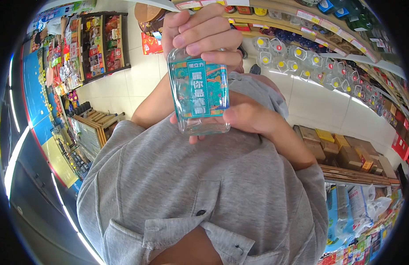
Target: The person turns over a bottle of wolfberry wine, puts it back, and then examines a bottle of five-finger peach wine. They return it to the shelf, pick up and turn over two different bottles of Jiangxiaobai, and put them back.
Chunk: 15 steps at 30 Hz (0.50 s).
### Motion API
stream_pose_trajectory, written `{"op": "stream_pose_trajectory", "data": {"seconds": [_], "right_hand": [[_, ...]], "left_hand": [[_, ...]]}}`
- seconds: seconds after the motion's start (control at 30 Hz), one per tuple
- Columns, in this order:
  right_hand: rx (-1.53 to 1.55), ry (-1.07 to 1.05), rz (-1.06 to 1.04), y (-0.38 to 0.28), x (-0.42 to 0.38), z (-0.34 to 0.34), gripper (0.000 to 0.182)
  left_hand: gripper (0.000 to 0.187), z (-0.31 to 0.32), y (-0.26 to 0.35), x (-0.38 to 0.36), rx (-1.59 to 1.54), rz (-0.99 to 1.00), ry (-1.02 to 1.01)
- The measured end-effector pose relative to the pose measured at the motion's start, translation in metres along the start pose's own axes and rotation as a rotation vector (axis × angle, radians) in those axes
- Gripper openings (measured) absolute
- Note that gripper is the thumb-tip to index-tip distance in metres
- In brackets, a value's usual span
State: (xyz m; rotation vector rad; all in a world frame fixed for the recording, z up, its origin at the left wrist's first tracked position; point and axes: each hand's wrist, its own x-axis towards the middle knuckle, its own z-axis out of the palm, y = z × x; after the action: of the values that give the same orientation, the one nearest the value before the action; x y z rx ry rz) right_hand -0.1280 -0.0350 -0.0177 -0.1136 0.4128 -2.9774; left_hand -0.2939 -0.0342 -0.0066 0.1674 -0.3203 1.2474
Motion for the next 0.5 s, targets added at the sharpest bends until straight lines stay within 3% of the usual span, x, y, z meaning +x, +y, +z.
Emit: {"op": "stream_pose_trajectory", "data": {"seconds": [0.5], "right_hand": [[-0.043, 0.021, -0.027, 0.013, 0.006, 0.0, 0.113]], "left_hand": [[0.029, -0.004, -0.004, -0.009, -0.12, -0.066, 0.045]]}}
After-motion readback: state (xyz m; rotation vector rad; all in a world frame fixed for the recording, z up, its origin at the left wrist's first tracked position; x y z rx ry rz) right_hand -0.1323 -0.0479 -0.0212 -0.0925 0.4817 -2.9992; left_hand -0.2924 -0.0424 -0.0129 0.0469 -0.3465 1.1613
